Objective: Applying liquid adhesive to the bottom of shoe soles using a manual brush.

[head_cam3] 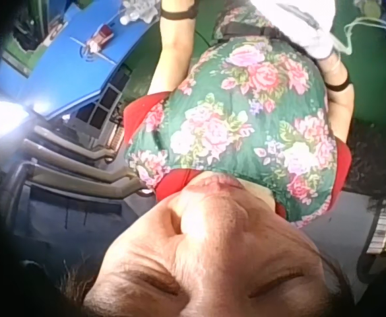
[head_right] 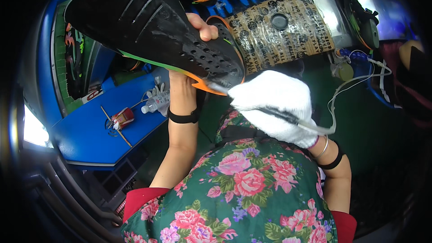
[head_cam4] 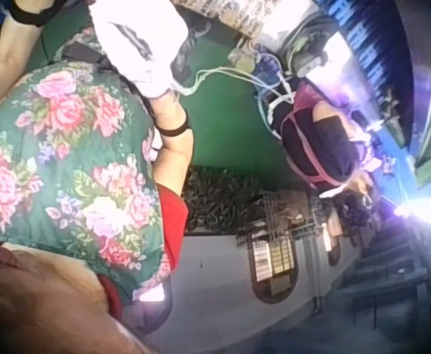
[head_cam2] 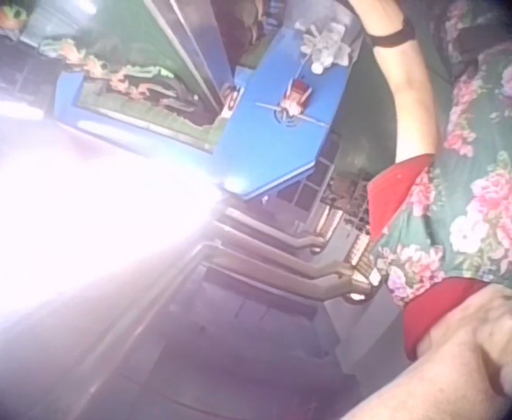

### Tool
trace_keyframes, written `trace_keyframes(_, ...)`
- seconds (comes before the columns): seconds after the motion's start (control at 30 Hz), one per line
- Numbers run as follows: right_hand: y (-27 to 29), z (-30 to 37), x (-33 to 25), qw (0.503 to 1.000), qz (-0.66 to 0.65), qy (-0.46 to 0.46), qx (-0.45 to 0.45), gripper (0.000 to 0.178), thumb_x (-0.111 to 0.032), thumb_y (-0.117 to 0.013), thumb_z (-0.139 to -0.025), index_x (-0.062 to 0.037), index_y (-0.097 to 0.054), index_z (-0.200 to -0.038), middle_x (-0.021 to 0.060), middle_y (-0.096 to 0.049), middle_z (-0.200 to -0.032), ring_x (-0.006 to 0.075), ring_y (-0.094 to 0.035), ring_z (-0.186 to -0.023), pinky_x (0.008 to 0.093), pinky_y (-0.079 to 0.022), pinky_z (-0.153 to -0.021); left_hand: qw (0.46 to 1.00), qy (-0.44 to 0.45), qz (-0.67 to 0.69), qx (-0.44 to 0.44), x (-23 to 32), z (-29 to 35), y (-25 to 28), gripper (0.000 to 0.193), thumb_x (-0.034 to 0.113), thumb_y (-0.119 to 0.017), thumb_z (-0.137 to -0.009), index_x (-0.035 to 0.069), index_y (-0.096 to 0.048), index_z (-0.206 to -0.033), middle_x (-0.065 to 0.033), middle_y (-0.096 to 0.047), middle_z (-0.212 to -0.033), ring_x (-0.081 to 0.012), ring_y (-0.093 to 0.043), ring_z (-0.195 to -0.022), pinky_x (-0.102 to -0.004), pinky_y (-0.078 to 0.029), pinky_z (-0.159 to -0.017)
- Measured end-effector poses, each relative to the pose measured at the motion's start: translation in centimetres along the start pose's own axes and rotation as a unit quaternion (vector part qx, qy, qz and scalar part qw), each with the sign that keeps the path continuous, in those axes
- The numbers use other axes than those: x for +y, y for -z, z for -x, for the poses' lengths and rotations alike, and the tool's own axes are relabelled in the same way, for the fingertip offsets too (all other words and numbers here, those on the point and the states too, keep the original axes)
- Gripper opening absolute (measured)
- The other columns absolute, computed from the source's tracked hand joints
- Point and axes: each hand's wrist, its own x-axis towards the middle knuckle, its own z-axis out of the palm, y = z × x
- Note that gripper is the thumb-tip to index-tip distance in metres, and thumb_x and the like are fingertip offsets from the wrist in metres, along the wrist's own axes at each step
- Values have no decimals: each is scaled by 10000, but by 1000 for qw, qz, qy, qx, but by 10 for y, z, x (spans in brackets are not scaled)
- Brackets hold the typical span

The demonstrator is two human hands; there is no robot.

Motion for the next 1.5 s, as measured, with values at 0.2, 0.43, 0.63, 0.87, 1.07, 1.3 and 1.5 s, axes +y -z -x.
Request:
trace_keyframes(0.2, 9, -8, -2, 999, -2, 39, 6, 182, 27, -833, -726, -43, -783, -887, 147, -790, -968, 282, -758, -858, 366, -594, -745, 1000, 4, 25, -17, -1, -2, -8, 817, 752, -538, -927, 5, -611, -1248, -179, -670, -1096, -318, -663, -1021, -414, -563, -890)
trace_keyframes(0.43, 7, -8, -1, 994, -28, 75, -70, 225, -16, -826, -764, -76, -803, -980, 108, -795, -1010, 271, -759, -875, 356, -595, -756, 997, 29, 42, -64, 9, -11, -15, 406, 296, -669, -1011, -47, -662, -1228, -184, -721, -1090, -317, -719, -1041, -418, -566, -1006)
trace_keyframes(0.63, 13, -10, 2, 989, 77, 117, -51, 261, -28, -827, -781, -66, -796, -1037, 97, -790, -1040, 260, -747, -881, 354, -598, -760, 992, 49, 51, -102, 9, -14, -11, 515, 424, -605, -1027, -2, -641, -1314, -200, -691, -1230, -355, -713, -1060, -455, -590, -969)
trace_keyframes(0.87, 13, -10, 2, 971, -82, 115, -192, 269, -58, -808, -808, -82, -795, -1075, 82, -788, -1075, 254, -749, -904, 345, -602, -763, 986, 70, 70, -131, 9, -20, -12, 726, 623, -508, -1012, 61, -537, -1470, -222, -620, -1382, -399, -693, -1124, -521, -608, -936)
trace_keyframes(1.07, 4, -4, 9, 967, 115, 181, -136, 255, -76, -803, -827, -76, -781, -1081, 87, -786, -1067, 265, -747, -905, 349, -603, -748, 977, 129, 129, -109, 1, -19, -15, 831, 719, -452, -989, 95, -472, -1537, -230, -574, -1452, -421, -679, -1162, -552, -611, -924)
trace_keyframes(1.3, 11, -22, 4, 957, -31, 164, -237, 272, -43, -747, -855, -104, -779, -1118, 82, -785, -1110, 273, -745, -966, 375, -593, -845, 971, 236, -26, 26, 1, 8, 18, 1015, 867, -305, -924, 138, -337, -1629, -232, -500, -1543, -450, -619, -1277, -613, -604, -912)
trace_keyframes(1.5, 4, -5, 16, 936, 75, 172, -297, 317, -81, -725, -858, -111, -769, -1170, 84, -758, -1215, 282, -720, -1088, 404, -556, -967, 946, 316, 66, -18, -3, 3, 12, 894, 783, -287, -993, 112, -461, -1557, -235, -622, -1408, -429, -695, -1147, -608, -618, -872)
